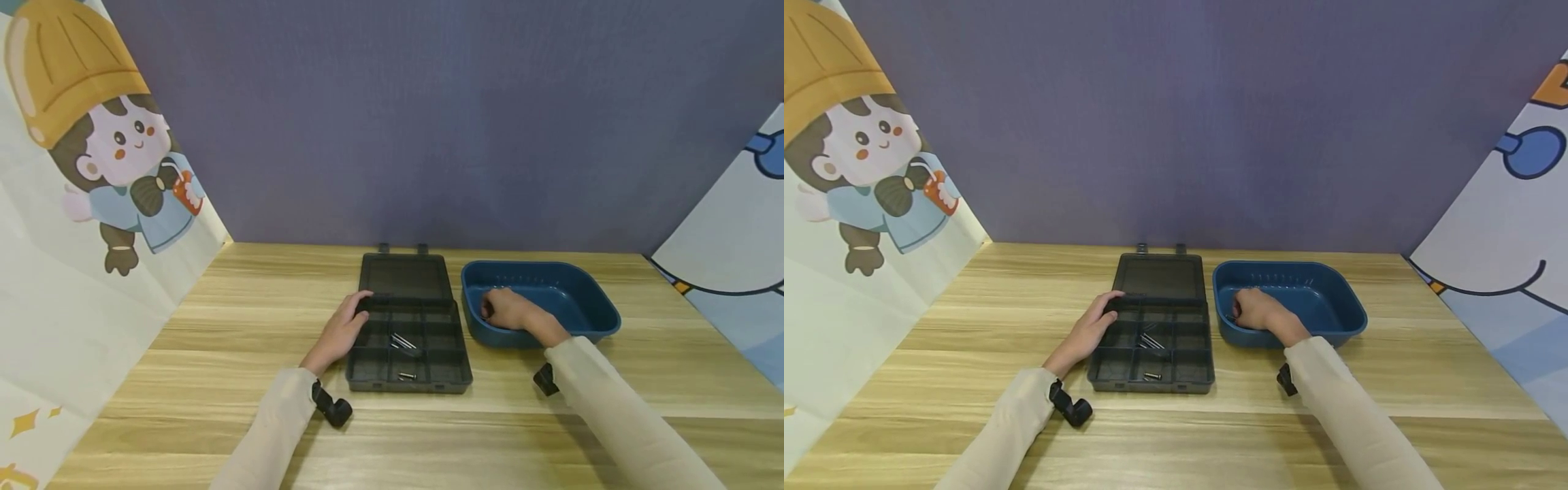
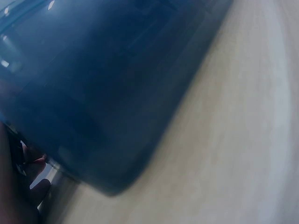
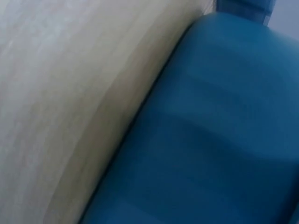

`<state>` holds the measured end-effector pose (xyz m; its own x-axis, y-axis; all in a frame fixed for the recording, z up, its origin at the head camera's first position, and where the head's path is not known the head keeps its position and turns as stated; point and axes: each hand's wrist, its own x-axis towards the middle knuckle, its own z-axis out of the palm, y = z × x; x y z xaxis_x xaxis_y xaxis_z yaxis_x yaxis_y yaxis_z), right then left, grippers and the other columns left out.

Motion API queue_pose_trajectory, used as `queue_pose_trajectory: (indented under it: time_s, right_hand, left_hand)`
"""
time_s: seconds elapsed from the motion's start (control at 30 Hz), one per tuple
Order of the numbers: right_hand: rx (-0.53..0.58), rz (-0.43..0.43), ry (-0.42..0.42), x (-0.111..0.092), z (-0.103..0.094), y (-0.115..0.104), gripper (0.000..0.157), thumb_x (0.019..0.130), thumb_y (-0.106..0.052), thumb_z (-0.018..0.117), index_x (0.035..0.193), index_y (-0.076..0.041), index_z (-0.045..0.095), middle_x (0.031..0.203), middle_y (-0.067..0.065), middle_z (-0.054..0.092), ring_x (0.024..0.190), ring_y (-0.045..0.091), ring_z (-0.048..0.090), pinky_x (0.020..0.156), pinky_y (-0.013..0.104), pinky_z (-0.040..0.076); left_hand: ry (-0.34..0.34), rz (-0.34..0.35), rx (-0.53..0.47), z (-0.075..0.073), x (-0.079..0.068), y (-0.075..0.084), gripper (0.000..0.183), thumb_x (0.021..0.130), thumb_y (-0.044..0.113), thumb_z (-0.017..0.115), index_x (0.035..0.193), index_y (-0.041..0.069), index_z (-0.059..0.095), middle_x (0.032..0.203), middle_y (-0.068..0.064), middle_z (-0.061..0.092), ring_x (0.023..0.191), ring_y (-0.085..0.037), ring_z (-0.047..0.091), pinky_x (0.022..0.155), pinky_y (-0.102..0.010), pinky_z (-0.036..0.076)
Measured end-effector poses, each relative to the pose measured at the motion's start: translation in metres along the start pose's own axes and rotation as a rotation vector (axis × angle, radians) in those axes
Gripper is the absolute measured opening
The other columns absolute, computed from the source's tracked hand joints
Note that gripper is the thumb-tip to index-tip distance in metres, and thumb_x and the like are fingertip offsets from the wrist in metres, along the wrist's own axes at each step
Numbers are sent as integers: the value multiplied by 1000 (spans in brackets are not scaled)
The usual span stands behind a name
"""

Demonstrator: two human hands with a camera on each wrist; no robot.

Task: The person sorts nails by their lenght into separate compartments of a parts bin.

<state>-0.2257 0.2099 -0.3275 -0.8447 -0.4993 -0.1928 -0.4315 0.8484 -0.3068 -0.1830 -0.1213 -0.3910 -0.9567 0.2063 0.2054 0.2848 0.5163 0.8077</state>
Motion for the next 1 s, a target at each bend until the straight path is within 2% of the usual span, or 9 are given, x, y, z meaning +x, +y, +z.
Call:
queue_pose_trajectory:
  time_s: [0.2,0.43,0.77,1.0]
  right_hand:
    - [23,12,-7,-5,-10,-3,11,86,1,54,81,-7,57,69,2,51,57,12,38,60,30,35]
    - [56,1,28,-14,-24,-11,6,86,0,55,84,-6,54,64,0,44,54,12,34,58,29,33]
    - [-7,-6,58,-34,-35,-25,2,88,-4,57,87,-2,57,63,0,44,52,11,34,56,28,32]
    - [23,-67,119,-50,-36,-39,4,86,0,57,90,-1,57,64,0,48,52,10,36,55,27,33]
  left_hand:
    - [0,6,1,0,1,-1,43,99,13,42,142,11,41,146,-13,40,138,-32,34,110,-54,29]
    - [9,10,5,0,1,-1,43,98,13,42,141,11,42,146,-13,41,138,-32,35,110,-53,29]
    - [-7,-3,-5,1,0,0,44,98,14,42,142,12,42,147,-12,40,139,-31,34,111,-53,28]
    - [7,-1,4,0,1,-1,44,98,13,42,142,11,42,147,-12,41,139,-31,34,111,-53,28]
